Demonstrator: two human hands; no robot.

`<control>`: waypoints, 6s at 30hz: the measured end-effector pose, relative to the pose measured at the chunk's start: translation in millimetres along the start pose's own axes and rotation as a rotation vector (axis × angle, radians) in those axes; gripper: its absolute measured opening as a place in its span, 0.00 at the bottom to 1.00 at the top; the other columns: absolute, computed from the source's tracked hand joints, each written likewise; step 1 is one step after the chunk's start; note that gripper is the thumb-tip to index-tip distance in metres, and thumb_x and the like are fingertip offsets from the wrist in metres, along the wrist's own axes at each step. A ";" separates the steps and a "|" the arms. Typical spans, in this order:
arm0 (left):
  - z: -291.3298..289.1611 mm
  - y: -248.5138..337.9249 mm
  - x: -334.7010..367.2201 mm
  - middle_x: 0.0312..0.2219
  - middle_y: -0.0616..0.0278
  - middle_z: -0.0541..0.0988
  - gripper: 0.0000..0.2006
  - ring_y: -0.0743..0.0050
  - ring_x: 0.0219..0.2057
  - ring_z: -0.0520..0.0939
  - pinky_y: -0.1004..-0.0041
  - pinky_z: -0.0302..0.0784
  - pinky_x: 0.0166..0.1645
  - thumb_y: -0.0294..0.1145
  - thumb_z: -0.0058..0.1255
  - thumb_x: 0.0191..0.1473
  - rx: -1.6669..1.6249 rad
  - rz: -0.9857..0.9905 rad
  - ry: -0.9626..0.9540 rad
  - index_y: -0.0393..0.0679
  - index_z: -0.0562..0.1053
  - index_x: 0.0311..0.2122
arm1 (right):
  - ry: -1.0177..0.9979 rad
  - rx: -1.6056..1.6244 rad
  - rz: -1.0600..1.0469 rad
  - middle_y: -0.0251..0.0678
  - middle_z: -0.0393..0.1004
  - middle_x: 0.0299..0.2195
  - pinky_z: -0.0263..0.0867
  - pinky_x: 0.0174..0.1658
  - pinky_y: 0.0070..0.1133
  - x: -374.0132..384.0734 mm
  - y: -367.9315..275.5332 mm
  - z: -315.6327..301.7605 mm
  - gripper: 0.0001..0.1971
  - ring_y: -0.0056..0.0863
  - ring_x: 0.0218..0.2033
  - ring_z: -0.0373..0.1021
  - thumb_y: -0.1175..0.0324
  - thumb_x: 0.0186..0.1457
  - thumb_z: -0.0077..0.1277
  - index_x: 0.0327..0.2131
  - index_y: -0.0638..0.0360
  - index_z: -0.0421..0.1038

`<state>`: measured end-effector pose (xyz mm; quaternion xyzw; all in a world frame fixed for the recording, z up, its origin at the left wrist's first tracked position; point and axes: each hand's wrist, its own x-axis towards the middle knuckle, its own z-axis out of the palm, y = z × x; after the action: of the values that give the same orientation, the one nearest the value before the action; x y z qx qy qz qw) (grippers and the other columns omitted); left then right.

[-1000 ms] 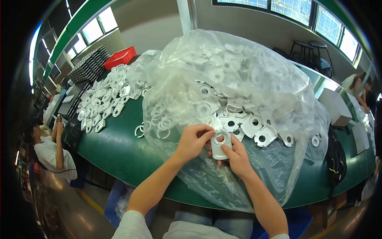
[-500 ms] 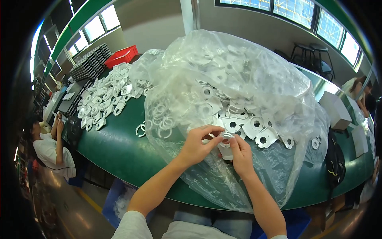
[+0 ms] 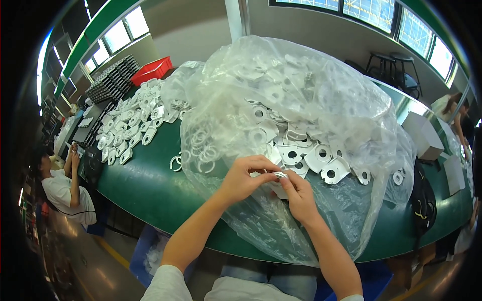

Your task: Manually assemble small white plastic ring-shaped components at a production workbench.

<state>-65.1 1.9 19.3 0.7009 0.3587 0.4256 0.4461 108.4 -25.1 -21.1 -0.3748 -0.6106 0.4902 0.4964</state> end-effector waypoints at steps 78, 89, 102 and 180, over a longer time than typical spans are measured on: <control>17.4 -14.1 -4.3 0.33 0.60 0.77 0.15 0.80 0.33 0.77 0.77 0.74 0.37 0.24 0.53 0.49 -0.158 -0.099 -0.023 0.34 0.70 0.43 | 0.125 0.143 0.066 0.32 0.71 0.34 0.64 0.25 0.13 3.0 7.0 0.6 0.18 0.18 0.29 0.68 0.77 0.46 0.42 0.44 0.62 0.64; -88.2 -11.9 -113.4 0.24 0.70 0.76 0.11 0.85 0.23 0.76 0.84 0.71 0.25 0.37 0.48 0.55 -0.180 -0.454 0.707 0.42 0.76 0.35 | -0.184 0.077 0.113 0.37 0.73 0.40 0.66 0.33 0.18 -13.9 -15.2 13.4 0.18 0.24 0.41 0.69 0.76 0.51 0.45 0.48 0.60 0.62; -284.0 -69.4 -141.7 0.41 0.52 0.74 0.15 0.69 0.36 0.78 0.76 0.75 0.26 0.26 0.53 0.48 0.709 -0.323 1.128 0.33 0.70 0.43 | -0.077 -0.195 -0.038 0.37 0.76 0.29 0.68 0.32 0.21 0.7 -26.2 -8.7 0.09 0.23 0.29 0.72 0.70 0.53 0.49 0.36 0.64 0.72; 82.1 -31.2 -3.4 0.22 0.60 0.76 0.13 0.76 0.21 0.78 0.79 0.74 0.26 0.34 0.37 0.61 -0.504 -0.310 -0.244 0.35 0.70 0.32 | 0.278 -0.909 -0.368 0.40 0.74 0.38 0.63 0.46 0.28 -56.0 -52.6 -62.8 0.03 0.40 0.44 0.68 0.78 0.48 0.50 0.29 0.64 0.71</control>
<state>4.9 -16.7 -30.3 0.5514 0.2883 0.3409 0.7047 183.7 -76.3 18.3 -0.5008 -0.7462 0.0248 0.4379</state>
